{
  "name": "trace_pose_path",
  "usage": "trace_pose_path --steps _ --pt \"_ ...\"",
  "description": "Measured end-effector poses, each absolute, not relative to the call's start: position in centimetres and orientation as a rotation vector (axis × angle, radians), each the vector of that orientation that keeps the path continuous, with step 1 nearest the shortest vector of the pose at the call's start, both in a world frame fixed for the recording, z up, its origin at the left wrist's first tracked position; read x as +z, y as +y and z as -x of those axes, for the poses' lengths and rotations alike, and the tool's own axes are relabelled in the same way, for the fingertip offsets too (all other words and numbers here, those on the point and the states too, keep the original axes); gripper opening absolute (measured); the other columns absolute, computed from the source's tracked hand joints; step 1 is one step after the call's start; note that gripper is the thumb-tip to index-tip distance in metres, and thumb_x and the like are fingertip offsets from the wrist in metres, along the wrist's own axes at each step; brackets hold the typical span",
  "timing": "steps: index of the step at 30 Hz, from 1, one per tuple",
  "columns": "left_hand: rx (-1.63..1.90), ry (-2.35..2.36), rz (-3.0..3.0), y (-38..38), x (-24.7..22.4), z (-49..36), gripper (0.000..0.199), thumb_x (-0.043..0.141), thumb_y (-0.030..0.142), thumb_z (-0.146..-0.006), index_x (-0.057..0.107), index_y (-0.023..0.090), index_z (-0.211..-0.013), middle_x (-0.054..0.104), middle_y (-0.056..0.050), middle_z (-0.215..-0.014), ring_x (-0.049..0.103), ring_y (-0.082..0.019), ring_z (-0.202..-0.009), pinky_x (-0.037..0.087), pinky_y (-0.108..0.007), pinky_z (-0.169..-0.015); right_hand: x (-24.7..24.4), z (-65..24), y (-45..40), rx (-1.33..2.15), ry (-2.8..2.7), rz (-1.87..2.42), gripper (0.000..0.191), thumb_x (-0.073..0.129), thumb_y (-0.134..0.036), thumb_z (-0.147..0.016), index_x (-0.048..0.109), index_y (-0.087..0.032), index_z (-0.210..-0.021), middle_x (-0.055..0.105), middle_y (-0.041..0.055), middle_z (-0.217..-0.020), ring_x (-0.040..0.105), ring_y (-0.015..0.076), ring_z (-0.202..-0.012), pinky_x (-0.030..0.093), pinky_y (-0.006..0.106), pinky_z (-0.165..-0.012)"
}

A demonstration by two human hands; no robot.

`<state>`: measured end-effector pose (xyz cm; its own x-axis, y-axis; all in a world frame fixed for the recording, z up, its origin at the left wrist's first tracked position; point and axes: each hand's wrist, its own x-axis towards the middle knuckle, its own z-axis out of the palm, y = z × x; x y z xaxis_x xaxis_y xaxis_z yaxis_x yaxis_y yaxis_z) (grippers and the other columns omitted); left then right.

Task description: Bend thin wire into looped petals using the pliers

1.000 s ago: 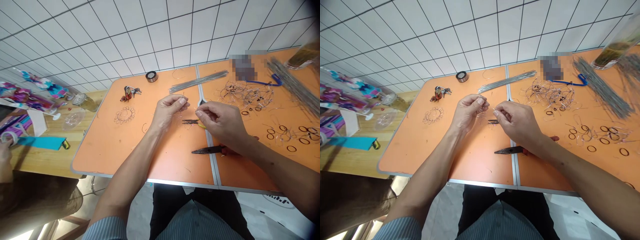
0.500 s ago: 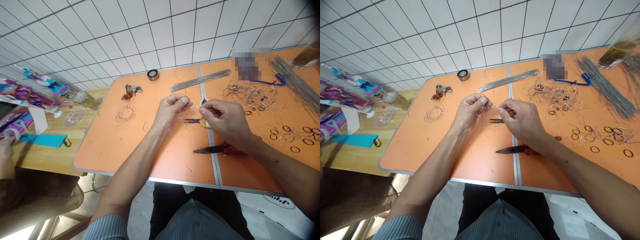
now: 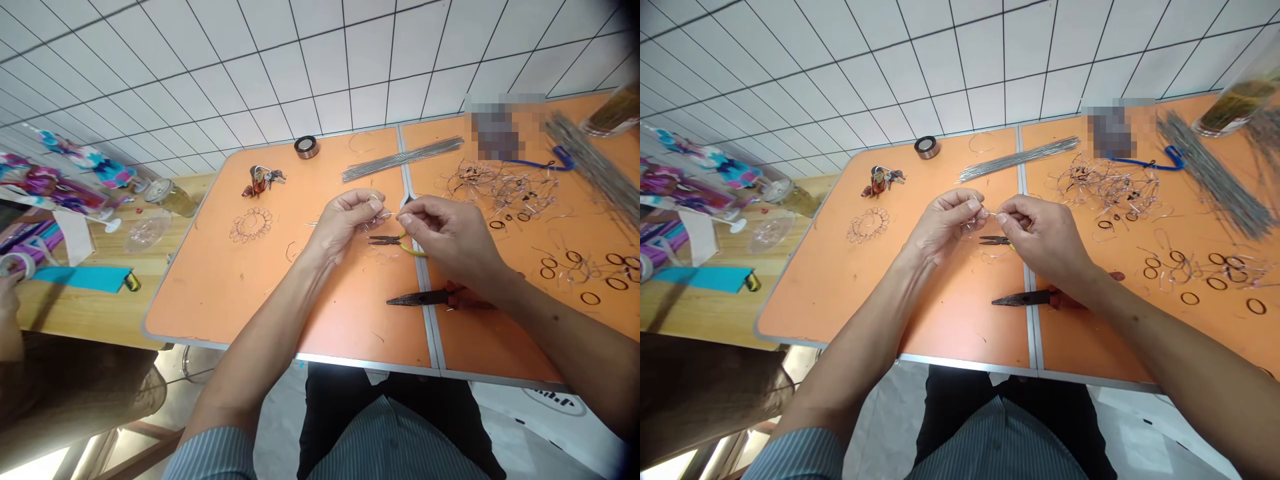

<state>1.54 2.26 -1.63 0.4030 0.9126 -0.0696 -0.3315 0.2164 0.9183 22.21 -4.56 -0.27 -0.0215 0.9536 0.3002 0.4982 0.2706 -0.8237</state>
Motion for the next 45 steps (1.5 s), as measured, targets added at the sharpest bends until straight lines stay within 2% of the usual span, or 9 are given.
trace_pose_path --steps 11,15,22,27,30,33,36,41,45 --pt "1.027 0.802 -0.976 1.65 -1.5 -2.34 0.048 0.115 0.038 -0.061 0.079 0.02 -0.086 0.078 0.003 -0.075 0.077 -0.012 -0.073 0.057 -0.025 -0.077 0.19 -21.9 -4.64 0.64 -1.673 1.384 0.015 0.071 -0.032 -0.103 0.078 -0.028 -0.09 0.076 0.0021 -0.078 0.061 0.0217 -0.068 0.045 0.042 -0.067" --pt "1.045 0.818 -0.992 1.68 -1.52 -2.38 0.046 0.114 0.039 -0.065 0.078 0.021 -0.087 0.079 0.002 -0.077 0.078 -0.013 -0.075 0.06 -0.028 -0.081 0.35 -21.95 -4.65 0.623 -1.664 1.408 0.014 0.072 -0.03 -0.102 0.078 -0.029 -0.09 0.076 0.0022 -0.078 0.062 0.0219 -0.068 0.047 0.04 -0.065" --pt "1.04 0.842 -1.079 1.48 -1.09 -2.09 0.043 0.111 0.041 -0.069 0.079 0.021 -0.09 0.077 0.002 -0.077 0.076 -0.013 -0.075 0.052 -0.026 -0.072 0.13 -21.95 -4.53 0.574 -1.662 1.412 0.013 0.074 -0.031 -0.101 0.078 -0.027 -0.089 0.074 0.0014 -0.076 0.059 0.0197 -0.065 0.045 0.038 -0.063" --pt "1.079 0.85 -1.122 1.35 -0.68 -2.0 0.038 0.11 0.037 -0.071 0.081 0.02 -0.088 0.077 0.001 -0.076 0.072 -0.012 -0.074 0.052 -0.026 -0.07 0.03 -22.08 -4.39 0.529 -1.671 1.428 0.014 0.073 -0.03 -0.101 0.08 -0.027 -0.089 0.077 0.0021 -0.078 0.059 0.0195 -0.065 0.045 0.038 -0.064" --pt "1.086 0.847 -1.126 1.31 -0.7 -2.06 0.036 0.11 0.038 -0.072 0.082 0.02 -0.088 0.077 0.001 -0.075 0.068 -0.011 -0.07 0.051 -0.025 -0.068 -0.26 -22.15 -4.3 0.533 -1.681 1.401 0.011 0.074 -0.031 -0.1 0.084 -0.026 -0.099 0.08 0.0023 -0.083 0.064 0.0201 -0.068 0.05 0.038 -0.067" --pt "1.067 0.865 -1.118 1.29 -0.86 -2.17 0.036 0.11 0.038 -0.074 0.081 0.021 -0.088 0.077 0.001 -0.076 0.066 -0.01 -0.068 0.053 -0.026 -0.069 -0.47 -22.13 -4.25 0.577 -1.687 1.385 0.014 0.075 -0.033 -0.101 0.086 -0.027 -0.108 0.083 0.0022 -0.087 0.07 0.0213 -0.072 0.054 0.038 -0.07" --pt "1.057 0.853 -1.101 1.33 -1.07 -2.21 0.04 0.112 0.04 -0.071 0.081 0.02 -0.089 0.077 0.001 -0.078 0.068 -0.01 -0.069 0.055 -0.026 -0.071 -0.46 -22.07 -4.2 0.635 -1.677 1.357 0.013 0.075 -0.036 -0.102 0.085 -0.027 -0.102 0.086 0.0032 -0.091 0.075 0.0226 -0.078 0.057 0.039 -0.073" --pt "1.03 0.797 -1.107 1.42 -1.18 -2.06 0.045 0.113 0.039 -0.069 0.082 0.02 -0.097 0.079 0.001 -0.082 0.075 -0.013 -0.078 0.059 -0.027 -0.077 -0.35 -22.11 -4.06 0.671 -1.619 1.415 0.009 0.078 -0.034 -0.099 0.082 -0.027 -0.095 0.082 0.0032 -0.084 0.071 0.0217 -0.071 0.053 0.038 -0.065" --pt "0.997 0.76 -1.146 1.47 -1.12 -1.94 0.041 0.106 0.027 -0.073 0.082 0.02 -0.105 0.079 0.003 -0.08 0.074 -0.012 -0.077 0.06 -0.029 -0.081 -0.34 -22.13 -4.02 0.65 -1.607 1.431 0.01 0.078 -0.034 -0.098 0.083 -0.026 -0.095 0.081 0.0029 -0.083 0.067 0.0203 -0.068 0.05 0.037 -0.063"
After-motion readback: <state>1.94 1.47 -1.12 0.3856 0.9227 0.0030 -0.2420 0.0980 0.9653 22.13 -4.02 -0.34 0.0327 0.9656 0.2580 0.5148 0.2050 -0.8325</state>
